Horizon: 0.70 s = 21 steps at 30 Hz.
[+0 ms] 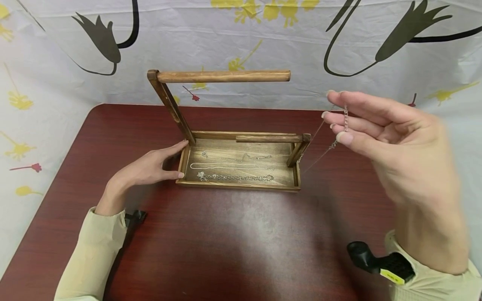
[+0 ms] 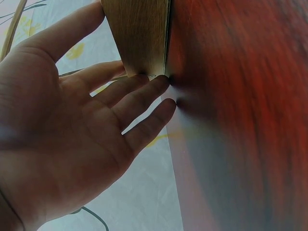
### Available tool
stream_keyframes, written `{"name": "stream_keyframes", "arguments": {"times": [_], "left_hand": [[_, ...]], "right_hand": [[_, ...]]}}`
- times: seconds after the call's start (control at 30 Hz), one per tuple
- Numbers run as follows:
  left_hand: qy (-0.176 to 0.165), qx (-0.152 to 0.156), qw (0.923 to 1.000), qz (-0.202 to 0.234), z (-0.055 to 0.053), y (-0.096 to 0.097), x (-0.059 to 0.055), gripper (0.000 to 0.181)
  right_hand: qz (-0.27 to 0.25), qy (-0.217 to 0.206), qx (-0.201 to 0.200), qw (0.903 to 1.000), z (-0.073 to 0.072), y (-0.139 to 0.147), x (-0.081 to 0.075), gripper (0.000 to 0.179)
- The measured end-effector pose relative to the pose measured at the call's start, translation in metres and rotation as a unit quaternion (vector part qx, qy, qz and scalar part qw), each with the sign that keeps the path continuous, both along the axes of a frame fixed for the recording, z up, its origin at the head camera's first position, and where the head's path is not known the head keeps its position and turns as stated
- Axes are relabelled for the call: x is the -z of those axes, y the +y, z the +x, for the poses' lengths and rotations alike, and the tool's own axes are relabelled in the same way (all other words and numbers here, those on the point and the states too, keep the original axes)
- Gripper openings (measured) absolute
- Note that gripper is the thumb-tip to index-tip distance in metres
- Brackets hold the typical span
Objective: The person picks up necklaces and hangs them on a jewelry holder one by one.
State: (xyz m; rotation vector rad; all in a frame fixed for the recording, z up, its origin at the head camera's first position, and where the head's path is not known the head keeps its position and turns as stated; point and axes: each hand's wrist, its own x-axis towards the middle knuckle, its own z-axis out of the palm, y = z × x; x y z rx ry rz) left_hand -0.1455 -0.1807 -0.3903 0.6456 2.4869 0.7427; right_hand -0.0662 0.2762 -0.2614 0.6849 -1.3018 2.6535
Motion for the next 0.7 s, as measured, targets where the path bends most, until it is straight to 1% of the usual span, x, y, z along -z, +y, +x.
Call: {"name": "stream_keyframes", "arguments": {"times": [0.13, 0.2, 0.3, 0.47, 0.6, 0.7], "left_hand": [[0.006, 0.003, 1.0, 0.002, 0.0, 0.0, 0.001, 0.092], [0.006, 0.002, 1.0, 0.002, 0.0, 0.0, 0.001, 0.092], [0.003, 0.006, 1.0, 0.0, -0.001, 0.0, 0.002, 0.092], [0.0, 0.006, 1.0, -0.002, -0.001, -0.001, 0.001, 0.092], [0.004, 0.005, 1.0, 0.0, 0.0, -0.001, 0.001, 0.092], [0.001, 0.004, 1.0, -0.001, 0.0, 0.0, 0.001, 0.092]], "right_hand": [[-0.003, -0.007, 0.017, 0.9998, -0.003, 0.006, 0.001, 0.057], [-0.004, -0.01, 0.016, 0.9998, -0.005, 0.009, 0.002, 0.057], [-0.02, -0.012, 0.003, 0.9997, -0.009, 0.013, 0.004, 0.057], [-0.023, -0.015, -0.013, 0.9995, -0.013, 0.017, 0.003, 0.057], [-0.005, -0.02, -0.014, 0.9997, -0.017, 0.019, 0.002, 0.059], [0.03, -0.017, -0.002, 0.9994, -0.019, 0.019, 0.001, 0.06]]}}
